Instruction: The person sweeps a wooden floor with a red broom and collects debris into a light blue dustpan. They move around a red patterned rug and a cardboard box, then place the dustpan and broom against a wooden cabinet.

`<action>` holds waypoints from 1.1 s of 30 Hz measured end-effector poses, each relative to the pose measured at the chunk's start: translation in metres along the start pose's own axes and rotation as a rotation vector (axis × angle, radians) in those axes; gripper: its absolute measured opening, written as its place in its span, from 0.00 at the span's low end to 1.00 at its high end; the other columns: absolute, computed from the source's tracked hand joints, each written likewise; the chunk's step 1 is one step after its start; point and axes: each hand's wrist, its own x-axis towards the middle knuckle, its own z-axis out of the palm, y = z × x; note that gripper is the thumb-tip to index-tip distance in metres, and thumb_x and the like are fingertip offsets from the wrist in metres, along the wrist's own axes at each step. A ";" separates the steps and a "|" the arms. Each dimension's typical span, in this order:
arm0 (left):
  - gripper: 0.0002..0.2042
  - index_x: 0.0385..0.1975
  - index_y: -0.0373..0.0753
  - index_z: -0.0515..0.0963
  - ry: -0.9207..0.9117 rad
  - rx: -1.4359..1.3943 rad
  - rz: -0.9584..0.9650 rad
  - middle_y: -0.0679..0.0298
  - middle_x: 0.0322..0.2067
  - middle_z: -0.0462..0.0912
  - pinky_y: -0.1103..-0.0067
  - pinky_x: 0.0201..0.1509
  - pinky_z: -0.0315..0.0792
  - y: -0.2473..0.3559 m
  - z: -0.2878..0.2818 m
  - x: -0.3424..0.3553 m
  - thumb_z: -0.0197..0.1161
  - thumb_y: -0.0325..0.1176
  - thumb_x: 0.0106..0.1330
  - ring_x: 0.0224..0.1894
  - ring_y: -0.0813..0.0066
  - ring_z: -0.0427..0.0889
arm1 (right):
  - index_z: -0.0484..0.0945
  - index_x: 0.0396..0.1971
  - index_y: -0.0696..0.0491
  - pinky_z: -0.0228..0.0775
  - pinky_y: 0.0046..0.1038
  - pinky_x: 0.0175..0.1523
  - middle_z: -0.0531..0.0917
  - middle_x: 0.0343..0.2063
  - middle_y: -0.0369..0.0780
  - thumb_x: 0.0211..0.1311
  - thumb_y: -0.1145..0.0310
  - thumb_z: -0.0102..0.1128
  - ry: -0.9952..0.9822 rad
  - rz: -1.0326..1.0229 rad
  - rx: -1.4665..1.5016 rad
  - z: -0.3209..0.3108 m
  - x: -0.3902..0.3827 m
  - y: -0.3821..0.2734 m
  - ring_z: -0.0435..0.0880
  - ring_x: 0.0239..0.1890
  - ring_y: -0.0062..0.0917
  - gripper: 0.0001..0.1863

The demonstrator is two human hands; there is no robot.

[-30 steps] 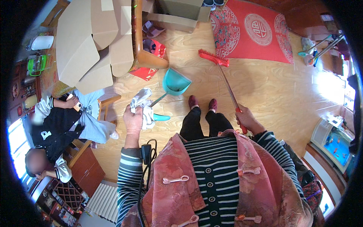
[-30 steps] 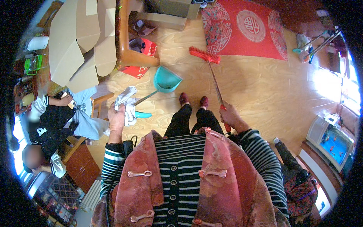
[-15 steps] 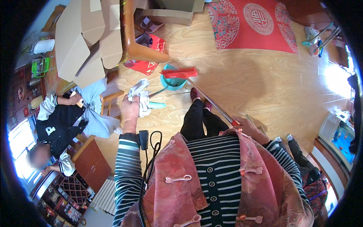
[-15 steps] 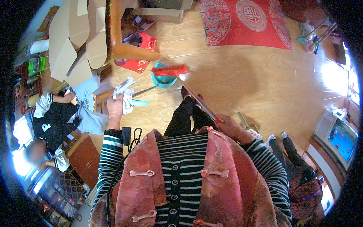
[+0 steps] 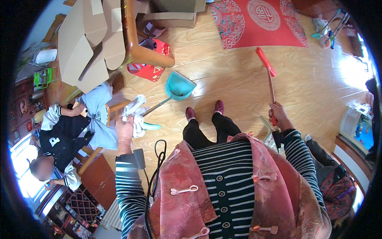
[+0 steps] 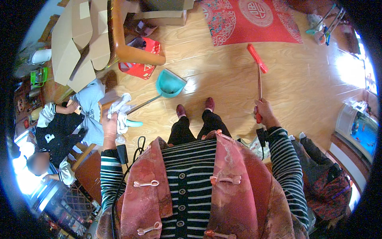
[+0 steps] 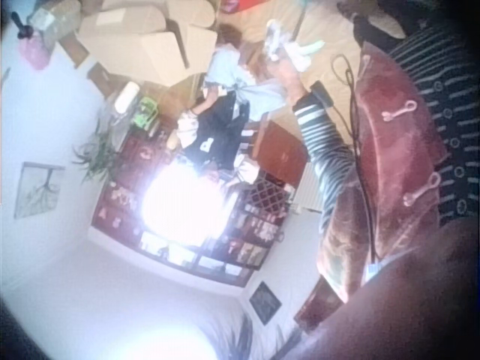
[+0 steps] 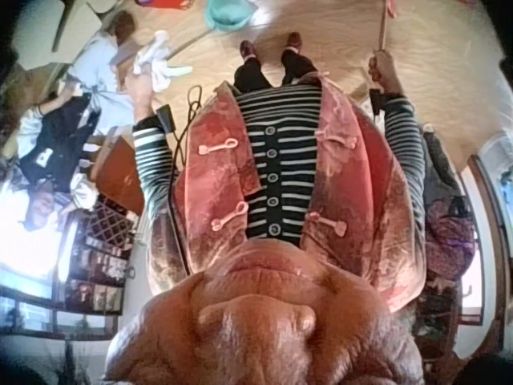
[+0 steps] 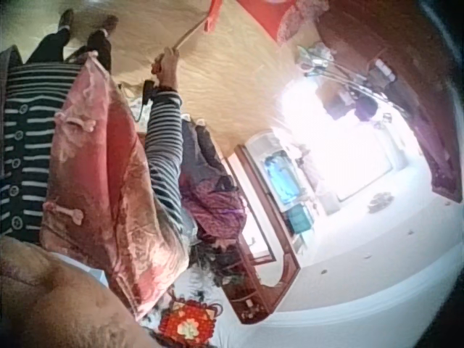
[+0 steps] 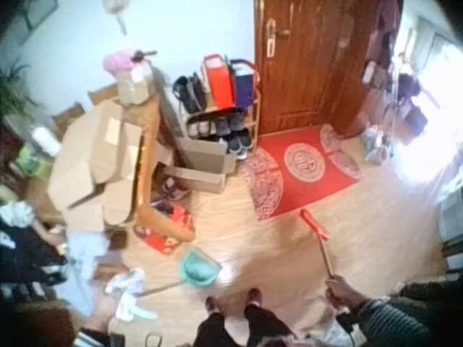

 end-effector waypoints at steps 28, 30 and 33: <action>0.14 0.37 0.34 0.77 -0.055 0.120 0.076 0.48 0.30 0.81 0.69 0.42 0.74 -0.076 -0.032 0.019 0.60 0.36 0.54 0.36 0.52 0.82 | 0.67 0.34 0.54 0.62 0.22 0.14 0.71 0.17 0.36 0.58 0.71 0.47 -0.635 0.155 -0.432 0.213 -0.139 0.013 0.69 0.13 0.18 0.06; 0.14 0.36 0.34 0.76 -0.051 0.095 0.065 0.48 0.29 0.81 0.69 0.41 0.74 -0.087 -0.043 0.013 0.60 0.36 0.54 0.36 0.53 0.82 | 0.66 0.34 0.53 0.60 0.21 0.13 0.69 0.17 0.34 0.58 0.71 0.47 -0.553 0.179 -0.397 0.199 -0.158 0.007 0.68 0.12 0.17 0.05; 0.11 0.37 0.32 0.76 -0.082 0.148 0.019 0.53 0.29 0.82 0.75 0.37 0.73 -0.105 -0.068 0.007 0.59 0.31 0.57 0.33 0.66 0.82 | 0.65 0.34 0.52 0.60 0.21 0.12 0.68 0.17 0.34 0.59 0.72 0.47 -0.427 0.124 -0.463 0.191 -0.173 0.001 0.67 0.12 0.17 0.05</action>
